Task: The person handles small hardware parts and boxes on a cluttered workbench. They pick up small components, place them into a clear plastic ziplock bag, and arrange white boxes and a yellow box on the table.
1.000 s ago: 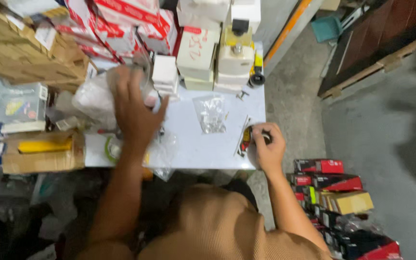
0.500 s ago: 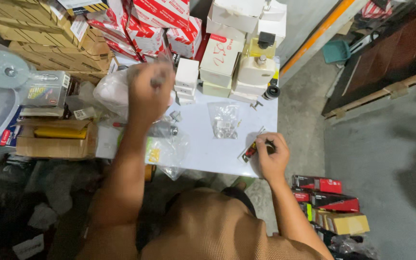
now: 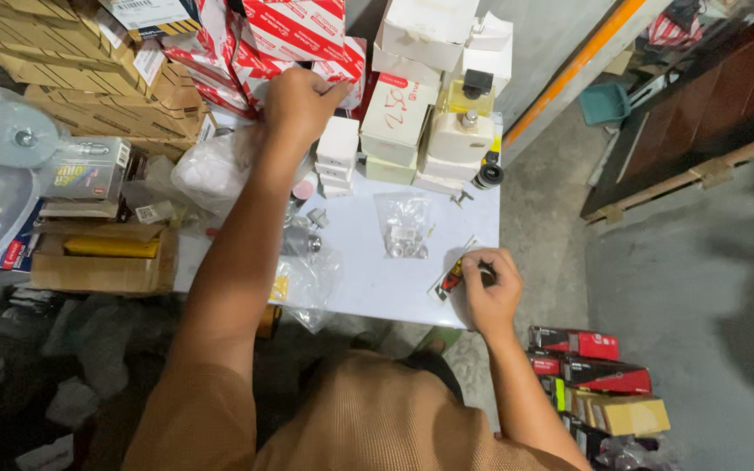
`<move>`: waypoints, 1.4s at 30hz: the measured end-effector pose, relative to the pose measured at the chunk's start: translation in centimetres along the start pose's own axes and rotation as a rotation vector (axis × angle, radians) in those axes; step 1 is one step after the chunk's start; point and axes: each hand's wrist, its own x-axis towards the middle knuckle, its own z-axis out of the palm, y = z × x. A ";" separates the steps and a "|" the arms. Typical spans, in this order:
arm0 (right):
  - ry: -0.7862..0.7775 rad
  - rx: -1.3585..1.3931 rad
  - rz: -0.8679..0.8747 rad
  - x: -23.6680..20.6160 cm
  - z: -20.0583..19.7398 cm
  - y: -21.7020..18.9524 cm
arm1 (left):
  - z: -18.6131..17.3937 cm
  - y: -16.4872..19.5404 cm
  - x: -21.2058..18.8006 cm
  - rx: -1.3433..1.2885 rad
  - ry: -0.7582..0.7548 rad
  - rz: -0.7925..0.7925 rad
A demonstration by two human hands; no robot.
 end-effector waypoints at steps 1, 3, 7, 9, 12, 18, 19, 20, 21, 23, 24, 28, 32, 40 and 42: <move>0.000 0.007 0.018 0.0 0.1 0.0 | -0.4 0.5 0.0 0.003 0.006 -0.021; -0.002 -0.013 -0.001 0.1 0.1 -0.1 | -1.7 1.9 -0.5 0.057 0.092 -0.004; 0.005 -0.073 -0.107 0.4 0.2 -0.5 | -5.9 4.9 -2.4 0.019 0.514 0.151; -0.002 -0.066 -0.054 0.2 0.2 -0.6 | -8.0 5.8 -2.2 -0.075 0.601 0.276; -0.025 -0.041 -0.017 -0.1 0.4 -0.6 | -10.3 5.3 -3.2 -0.124 0.653 0.322; 0.013 -0.022 -0.046 0.1 0.3 -0.6 | -12.3 -0.6 -5.9 -0.404 0.566 0.093; 0.029 -0.052 -0.063 0.2 0.4 -0.9 | -12.8 -2.0 -5.8 -0.375 0.600 0.087; 0.044 -0.087 -0.073 0.1 0.4 -1.3 | -13.1 -3.3 -5.9 -0.349 0.628 0.076; 0.030 -0.096 -0.095 -0.2 0.4 -1.9 | -12.9 -4.4 -6.1 -0.323 0.658 0.057; -0.012 -0.106 -0.166 0.0 1.3 -3.4 | -12.6 -6.3 -5.6 -0.355 0.621 0.117; -0.065 -0.121 -0.238 0.4 2.0 -4.2 | -12.7 -7.1 -5.1 -0.367 0.610 0.143; -0.318 -0.235 -0.442 1.6 6.1 -8.2 | -12.1 -8.0 -2.0 -0.371 0.618 0.182; -0.474 -0.412 -0.500 2.6 9.4 -12.1 | -12.7 -7.7 0.4 -0.270 0.697 0.141; -0.574 -0.118 -0.472 5.5 10.8 -16.2 | -14.2 -9.6 1.7 -0.281 0.656 0.154; -0.554 -0.054 -0.535 7.0 11.6 -17.0 | -14.6 -9.8 2.1 -0.264 0.645 0.153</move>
